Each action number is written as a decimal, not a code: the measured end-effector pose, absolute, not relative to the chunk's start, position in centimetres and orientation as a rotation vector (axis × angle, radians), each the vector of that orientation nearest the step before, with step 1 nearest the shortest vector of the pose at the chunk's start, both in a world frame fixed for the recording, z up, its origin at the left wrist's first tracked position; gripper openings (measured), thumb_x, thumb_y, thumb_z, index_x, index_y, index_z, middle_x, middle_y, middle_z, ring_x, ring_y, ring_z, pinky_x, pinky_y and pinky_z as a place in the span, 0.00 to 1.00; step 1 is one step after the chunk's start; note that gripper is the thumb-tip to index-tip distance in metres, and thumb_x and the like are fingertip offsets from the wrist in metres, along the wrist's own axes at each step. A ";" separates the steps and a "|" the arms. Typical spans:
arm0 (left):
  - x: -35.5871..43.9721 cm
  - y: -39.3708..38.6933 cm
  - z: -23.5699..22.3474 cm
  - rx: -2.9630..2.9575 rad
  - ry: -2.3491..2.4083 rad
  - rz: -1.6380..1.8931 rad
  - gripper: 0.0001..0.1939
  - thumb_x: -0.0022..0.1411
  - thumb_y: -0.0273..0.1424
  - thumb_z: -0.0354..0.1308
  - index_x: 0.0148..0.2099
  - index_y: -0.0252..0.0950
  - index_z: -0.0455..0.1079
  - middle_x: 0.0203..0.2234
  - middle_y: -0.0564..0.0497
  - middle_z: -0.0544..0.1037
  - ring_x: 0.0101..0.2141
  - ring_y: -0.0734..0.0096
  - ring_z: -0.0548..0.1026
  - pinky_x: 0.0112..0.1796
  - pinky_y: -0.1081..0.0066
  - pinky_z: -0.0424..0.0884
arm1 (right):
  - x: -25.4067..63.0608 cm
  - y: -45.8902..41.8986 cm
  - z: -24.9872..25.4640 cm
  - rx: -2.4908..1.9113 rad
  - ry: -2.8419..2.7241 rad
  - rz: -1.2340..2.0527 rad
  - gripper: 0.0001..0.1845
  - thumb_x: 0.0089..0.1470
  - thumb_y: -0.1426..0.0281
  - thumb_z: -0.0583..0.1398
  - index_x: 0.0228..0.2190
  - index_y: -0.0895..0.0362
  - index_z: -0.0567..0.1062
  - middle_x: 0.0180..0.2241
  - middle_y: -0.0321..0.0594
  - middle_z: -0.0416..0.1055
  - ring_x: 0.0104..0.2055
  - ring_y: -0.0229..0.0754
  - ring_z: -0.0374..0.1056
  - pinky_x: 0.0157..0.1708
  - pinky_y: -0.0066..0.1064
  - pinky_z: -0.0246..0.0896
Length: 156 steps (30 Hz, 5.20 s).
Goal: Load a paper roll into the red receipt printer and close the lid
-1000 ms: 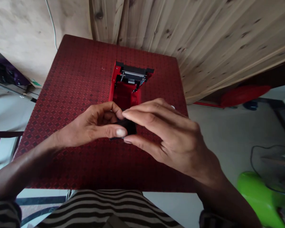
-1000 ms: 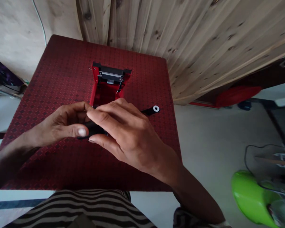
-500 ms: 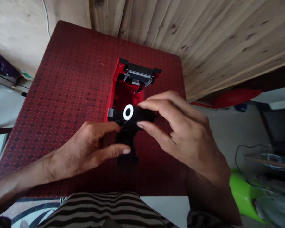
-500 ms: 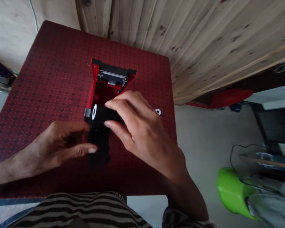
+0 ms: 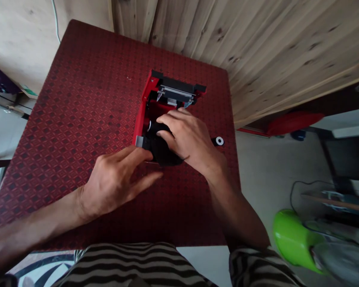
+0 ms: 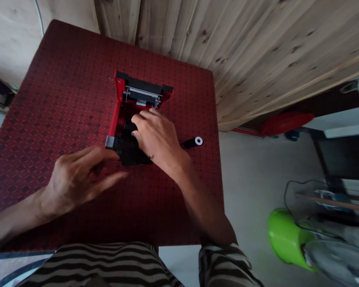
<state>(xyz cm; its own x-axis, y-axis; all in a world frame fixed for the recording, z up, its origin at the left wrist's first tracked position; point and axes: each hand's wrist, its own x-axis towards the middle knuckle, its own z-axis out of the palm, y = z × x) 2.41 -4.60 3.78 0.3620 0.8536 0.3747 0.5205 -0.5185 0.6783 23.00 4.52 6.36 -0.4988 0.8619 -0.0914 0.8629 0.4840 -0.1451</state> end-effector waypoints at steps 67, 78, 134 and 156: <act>0.5 3.8 1.2 2.733 0.769 1.088 0.20 0.82 0.44 0.52 0.62 0.39 0.76 0.55 0.39 0.83 0.56 0.49 0.83 0.53 0.47 0.74 | 23.8 -5.2 2.4 1.800 3.449 0.272 0.07 0.68 0.79 0.65 0.45 0.61 0.83 0.42 0.43 0.86 0.44 0.42 0.78 0.46 0.37 0.74; 0.4 3.5 -0.3 2.745 0.802 1.088 0.33 0.77 0.62 0.46 0.65 0.46 0.74 0.56 0.44 0.82 0.57 0.49 0.81 0.56 0.45 0.72 | 23.6 -4.7 2.1 1.806 3.422 0.278 0.06 0.68 0.78 0.66 0.46 0.60 0.82 0.42 0.43 0.86 0.45 0.43 0.78 0.45 0.38 0.75; -1.5 -0.2 -2.0 2.753 1.127 1.220 0.26 0.64 0.50 0.74 0.59 0.49 0.75 0.53 0.44 0.80 0.54 0.48 0.78 0.51 0.46 0.77 | 23.8 -1.9 4.2 2.378 3.295 -0.064 0.21 0.70 0.68 0.65 0.61 0.49 0.74 0.58 0.48 0.80 0.67 0.58 0.73 0.67 0.57 0.71; -2.1 0.2 -4.7 2.447 1.134 1.272 0.40 0.78 0.60 0.46 0.75 0.36 0.58 0.61 0.35 0.73 0.60 0.44 0.74 0.59 0.45 0.74 | 19.9 5.6 6.7 1.539 2.574 -0.184 0.21 0.71 0.83 0.51 0.55 0.64 0.79 0.53 0.56 0.82 0.53 0.53 0.80 0.50 0.40 0.73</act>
<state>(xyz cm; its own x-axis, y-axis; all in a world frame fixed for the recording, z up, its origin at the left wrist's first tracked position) -2.09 0.24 -4.67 0.3511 0.6882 0.6349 0.5524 -0.6998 0.4530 19.92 5.60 6.72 -0.4681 0.8652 -0.1796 0.8820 0.4700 -0.0343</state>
